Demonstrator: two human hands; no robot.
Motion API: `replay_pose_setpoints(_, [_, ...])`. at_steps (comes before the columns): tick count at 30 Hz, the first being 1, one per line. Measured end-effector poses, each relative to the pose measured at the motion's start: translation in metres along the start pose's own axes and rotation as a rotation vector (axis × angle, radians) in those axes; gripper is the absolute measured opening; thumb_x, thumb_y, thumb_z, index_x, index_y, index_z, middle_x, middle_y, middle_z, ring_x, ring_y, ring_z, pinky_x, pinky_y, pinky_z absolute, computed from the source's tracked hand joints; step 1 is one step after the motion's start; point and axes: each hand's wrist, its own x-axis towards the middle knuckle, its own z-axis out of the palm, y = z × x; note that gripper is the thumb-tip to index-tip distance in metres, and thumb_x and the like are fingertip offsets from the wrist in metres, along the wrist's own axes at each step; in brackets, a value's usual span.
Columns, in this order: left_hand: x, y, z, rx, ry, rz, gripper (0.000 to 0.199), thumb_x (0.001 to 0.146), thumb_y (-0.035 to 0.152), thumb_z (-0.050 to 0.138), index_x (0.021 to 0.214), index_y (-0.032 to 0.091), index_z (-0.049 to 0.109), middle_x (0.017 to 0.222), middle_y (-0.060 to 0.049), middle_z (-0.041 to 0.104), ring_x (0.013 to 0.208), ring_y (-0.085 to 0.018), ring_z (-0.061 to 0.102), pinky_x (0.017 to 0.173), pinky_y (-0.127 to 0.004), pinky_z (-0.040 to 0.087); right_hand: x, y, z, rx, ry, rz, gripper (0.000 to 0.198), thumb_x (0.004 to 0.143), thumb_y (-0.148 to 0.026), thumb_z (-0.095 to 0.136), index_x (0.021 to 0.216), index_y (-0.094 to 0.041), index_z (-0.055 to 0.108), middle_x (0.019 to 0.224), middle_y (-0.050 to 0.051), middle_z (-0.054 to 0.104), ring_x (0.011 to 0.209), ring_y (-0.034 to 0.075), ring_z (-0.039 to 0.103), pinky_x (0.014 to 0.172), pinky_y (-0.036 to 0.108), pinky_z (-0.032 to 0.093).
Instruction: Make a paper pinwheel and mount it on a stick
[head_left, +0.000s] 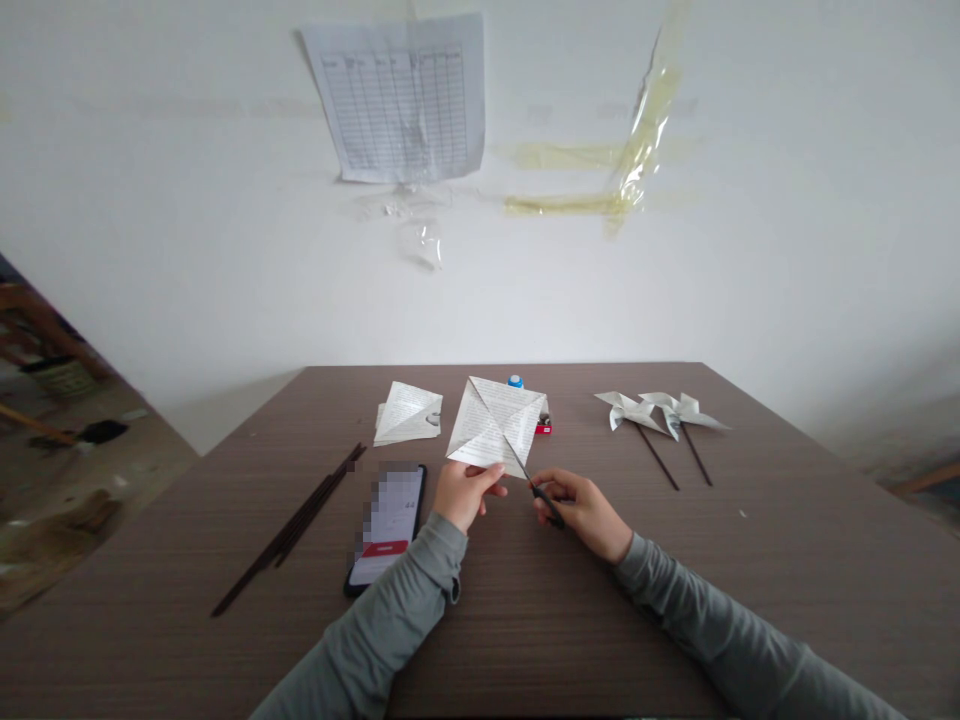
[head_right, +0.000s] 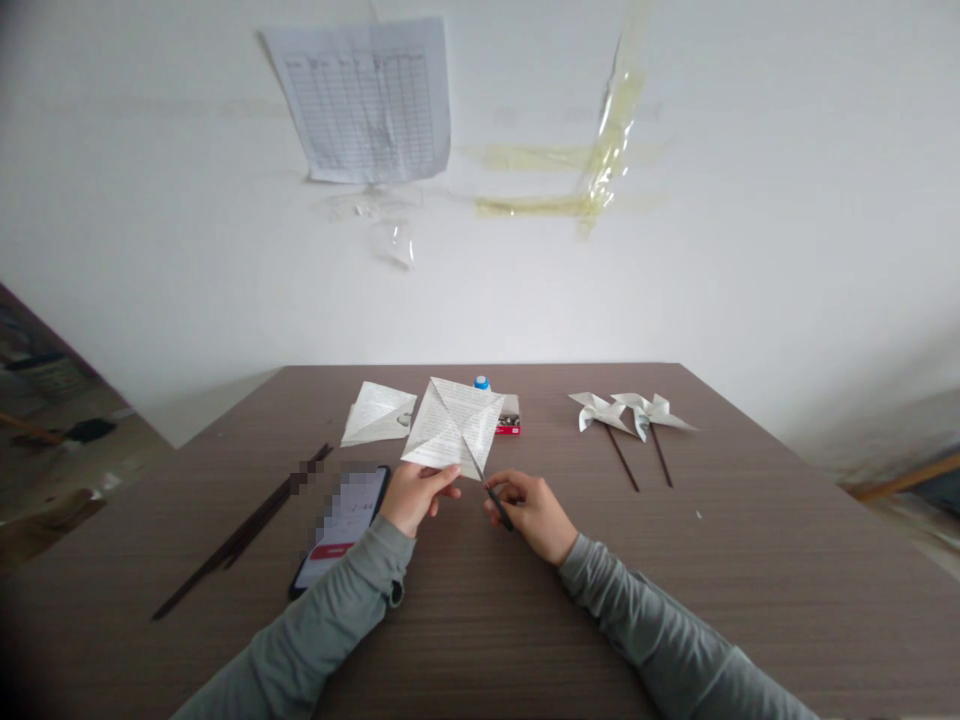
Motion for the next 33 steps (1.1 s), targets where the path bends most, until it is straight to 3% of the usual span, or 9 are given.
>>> replay_pose_setpoints(8, [0.007,-0.013,-0.006,0.028,-0.039,0.023,0.015,0.099,0.013,0.097,0.099,0.019,0.083,0.102,-0.009,0.096,0.077,-0.024,0.093,0.044,-0.019,0.042,0.003,0.010,-0.008,0.020,0.010,0.024,0.056,0.080,-0.073,0.106,0.105,-0.029,0.083,0.072,0.003,0.083,0.069,0.028,0.076,0.078,0.048,0.067])
replay_pose_setpoints(12, [0.012,-0.020,-0.013,0.126,0.064,0.116,0.040,0.089,0.022,0.112,0.114,0.023,0.081,0.107,-0.007,0.095,0.087,-0.027,0.094,0.051,-0.022,0.053,0.006,0.012,-0.019,-0.009,0.010,0.060,0.058,0.076,-0.074,0.106,0.103,-0.028,0.083,0.069,0.001,0.081,0.066,0.026,0.074,0.073,0.044,0.065])
replay_pose_setpoints(16, [0.023,-0.030,-0.022,0.296,0.241,0.330,0.043,0.089,0.023,0.111,0.113,0.025,0.075,0.095,0.001,0.083,0.091,-0.028,0.090,0.081,-0.034,0.070,0.009,0.017,-0.030,-0.072,-0.010,0.119,0.057,0.075,-0.073,0.106,0.100,-0.028,0.082,0.068,0.000,0.080,0.064,0.024,0.072,0.069,0.040,0.062])
replay_pose_setpoints(19, [0.035,-0.042,-0.029,0.552,0.348,0.535,0.041,0.086,0.018,0.108,0.109,0.025,0.075,0.105,-0.001,0.078,0.104,-0.031,0.086,0.104,-0.048,0.073,0.011,0.020,-0.033,-0.132,-0.025,0.179,0.054,0.075,-0.068,0.107,0.097,-0.027,0.080,0.067,-0.001,0.079,0.065,0.023,0.073,0.071,0.040,0.062])
replay_pose_setpoints(22, [0.041,-0.052,-0.034,0.821,0.298,0.683,0.029,0.092,0.019,0.104,0.111,0.025,0.083,0.119,-0.006,0.081,0.123,-0.036,0.084,0.117,-0.057,0.072,0.012,0.022,-0.035,-0.185,-0.034,0.212,0.047,0.078,-0.062,0.106,0.096,-0.027,0.081,0.066,-0.001,0.079,0.066,0.024,0.075,0.074,0.040,0.064])
replay_pose_setpoints(24, [0.039,-0.055,-0.033,0.949,0.190,0.721,0.027,0.100,0.018,0.098,0.124,0.026,0.091,0.137,-0.011,0.086,0.137,-0.037,0.084,0.124,-0.057,0.072,0.011,0.021,-0.035,-0.213,-0.046,0.218,0.040,0.081,-0.056,0.105,0.095,-0.027,0.082,0.066,-0.001,0.080,0.066,0.025,0.076,0.074,0.040,0.064])
replay_pose_setpoints(28, [0.029,-0.055,-0.027,1.159,-0.017,0.638,0.041,0.112,0.018,0.089,0.150,0.029,0.097,0.170,-0.016,0.087,0.170,-0.045,0.074,0.144,-0.069,0.063,0.010,0.017,-0.036,-0.280,-0.077,0.219,0.027,0.086,-0.048,0.098,0.096,-0.025,0.087,0.068,0.001,0.082,0.067,0.025,0.077,0.073,0.038,0.063])
replay_pose_setpoints(31, [0.022,-0.052,-0.024,1.264,-0.096,0.554,0.044,0.118,0.021,0.084,0.159,0.032,0.096,0.177,-0.016,0.087,0.178,-0.049,0.069,0.150,-0.086,0.051,0.009,0.015,-0.039,-0.358,-0.073,0.216,0.025,0.089,-0.047,0.096,0.100,-0.025,0.092,0.070,0.002,0.085,0.071,0.026,0.081,0.073,0.037,0.063])
replay_pose_setpoints(33, [0.019,-0.047,-0.022,1.306,-0.111,0.516,0.044,0.121,0.023,0.082,0.162,0.032,0.095,0.180,-0.016,0.085,0.178,-0.050,0.069,0.151,-0.088,0.049,0.009,0.014,-0.042,-0.414,-0.075,0.206,0.026,0.090,-0.047,0.095,0.102,-0.025,0.094,0.072,0.003,0.087,0.074,0.027,0.083,0.072,0.036,0.063])
